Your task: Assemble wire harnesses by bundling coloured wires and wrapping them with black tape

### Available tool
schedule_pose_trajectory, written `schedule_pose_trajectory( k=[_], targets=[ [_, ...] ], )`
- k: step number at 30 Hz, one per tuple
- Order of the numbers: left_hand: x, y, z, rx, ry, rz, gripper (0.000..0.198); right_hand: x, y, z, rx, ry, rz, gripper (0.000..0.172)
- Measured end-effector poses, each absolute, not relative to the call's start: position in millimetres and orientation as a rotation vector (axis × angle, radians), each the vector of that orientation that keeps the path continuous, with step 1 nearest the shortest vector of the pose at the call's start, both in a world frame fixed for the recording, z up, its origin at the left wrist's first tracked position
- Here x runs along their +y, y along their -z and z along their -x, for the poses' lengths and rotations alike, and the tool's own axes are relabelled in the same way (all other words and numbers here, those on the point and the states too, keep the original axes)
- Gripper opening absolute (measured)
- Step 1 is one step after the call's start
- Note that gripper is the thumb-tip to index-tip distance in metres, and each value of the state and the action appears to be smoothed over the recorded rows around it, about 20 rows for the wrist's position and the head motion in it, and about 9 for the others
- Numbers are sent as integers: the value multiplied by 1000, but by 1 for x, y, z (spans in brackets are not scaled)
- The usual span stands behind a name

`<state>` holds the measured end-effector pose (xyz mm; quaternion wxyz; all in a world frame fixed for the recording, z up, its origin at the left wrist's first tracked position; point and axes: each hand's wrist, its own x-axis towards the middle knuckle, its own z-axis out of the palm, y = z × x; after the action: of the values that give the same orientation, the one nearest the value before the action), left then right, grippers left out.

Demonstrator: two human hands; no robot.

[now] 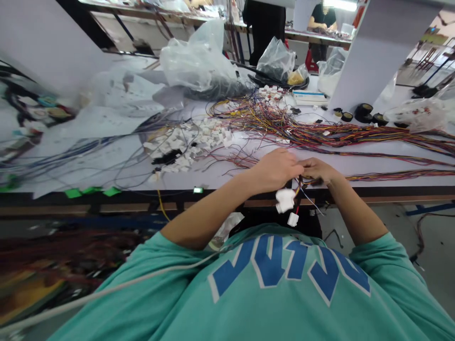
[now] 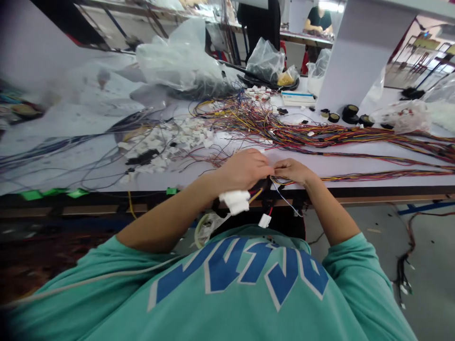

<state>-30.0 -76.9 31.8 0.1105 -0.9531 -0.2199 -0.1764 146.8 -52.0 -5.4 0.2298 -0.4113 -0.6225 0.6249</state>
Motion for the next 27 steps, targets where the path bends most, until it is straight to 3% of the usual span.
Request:
schedule_pose_trajectory(
  k=[8,18,21,27],
  targets=[
    [-124,-6,29,-564,586,2430,15,-51,10,-147,-1419,-1669,1256,15],
    [-128,9,32,-597,704,2514,20,-57,10,-134,-1370,-1224,1476,12],
    [-118,13,34,-729,770,2629,21,-61,7,-134,-1493,-1225,1463,5],
    [-86,14,40,-1189,995,2944,21,-69,-5,-146,-1811,-1212,1263,13]
  ],
)
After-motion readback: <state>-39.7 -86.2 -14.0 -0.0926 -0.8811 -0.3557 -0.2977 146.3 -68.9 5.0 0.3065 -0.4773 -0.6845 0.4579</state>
